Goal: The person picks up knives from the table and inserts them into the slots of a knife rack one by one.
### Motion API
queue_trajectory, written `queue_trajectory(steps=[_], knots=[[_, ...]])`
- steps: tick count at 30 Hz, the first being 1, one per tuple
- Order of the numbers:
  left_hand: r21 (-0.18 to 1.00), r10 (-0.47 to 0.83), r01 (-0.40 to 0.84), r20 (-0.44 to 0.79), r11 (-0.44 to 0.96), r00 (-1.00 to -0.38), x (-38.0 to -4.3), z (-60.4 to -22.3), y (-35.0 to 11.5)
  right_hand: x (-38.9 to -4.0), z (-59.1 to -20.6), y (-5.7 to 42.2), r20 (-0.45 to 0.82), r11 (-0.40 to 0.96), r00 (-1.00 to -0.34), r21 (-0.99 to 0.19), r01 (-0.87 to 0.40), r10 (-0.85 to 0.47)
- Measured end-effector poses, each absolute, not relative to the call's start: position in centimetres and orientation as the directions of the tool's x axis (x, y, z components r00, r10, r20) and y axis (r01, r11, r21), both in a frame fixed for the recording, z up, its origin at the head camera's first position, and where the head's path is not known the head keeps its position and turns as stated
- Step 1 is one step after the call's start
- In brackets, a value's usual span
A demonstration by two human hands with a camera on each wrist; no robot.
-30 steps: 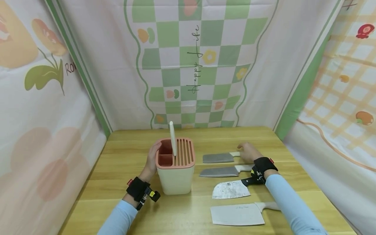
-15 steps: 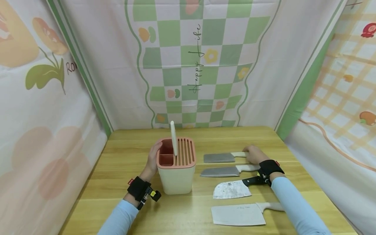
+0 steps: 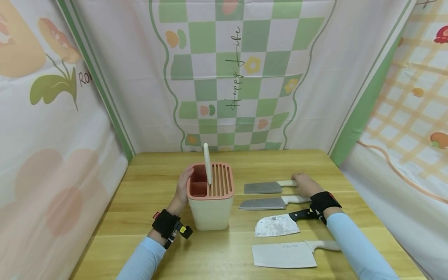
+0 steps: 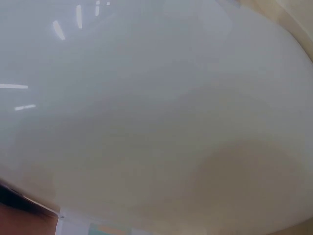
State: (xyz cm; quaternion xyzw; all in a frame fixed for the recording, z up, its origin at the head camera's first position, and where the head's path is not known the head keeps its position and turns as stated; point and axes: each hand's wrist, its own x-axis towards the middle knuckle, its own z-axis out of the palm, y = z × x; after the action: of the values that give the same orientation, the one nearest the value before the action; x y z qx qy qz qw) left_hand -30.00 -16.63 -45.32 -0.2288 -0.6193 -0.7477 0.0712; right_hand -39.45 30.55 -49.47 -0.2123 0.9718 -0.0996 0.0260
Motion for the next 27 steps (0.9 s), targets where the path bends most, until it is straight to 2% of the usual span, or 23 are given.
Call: queue_trajectory(steps=[8,18,27], knots=[[0.894,0.166,0.388,0.427,-0.223,-0.889,-29.6,-45.3,-16.8,-38.6,-48.5,30.3,0.061,0.864,-0.878,-0.155,-0.479,-0.475],[0.88,0.164,0.415,0.456,-0.229,-0.875,-29.4,-45.5,-17.2,-38.5,-46.6,30.1,0.175,0.779,-0.822,-0.265,-0.569,-0.542],[0.881,0.18,0.405,0.452,-0.245,-0.874,-29.8,-45.5,-16.6,-37.2,-45.1,31.0,0.329,0.739,-0.788,-0.289,-0.609,-0.52]])
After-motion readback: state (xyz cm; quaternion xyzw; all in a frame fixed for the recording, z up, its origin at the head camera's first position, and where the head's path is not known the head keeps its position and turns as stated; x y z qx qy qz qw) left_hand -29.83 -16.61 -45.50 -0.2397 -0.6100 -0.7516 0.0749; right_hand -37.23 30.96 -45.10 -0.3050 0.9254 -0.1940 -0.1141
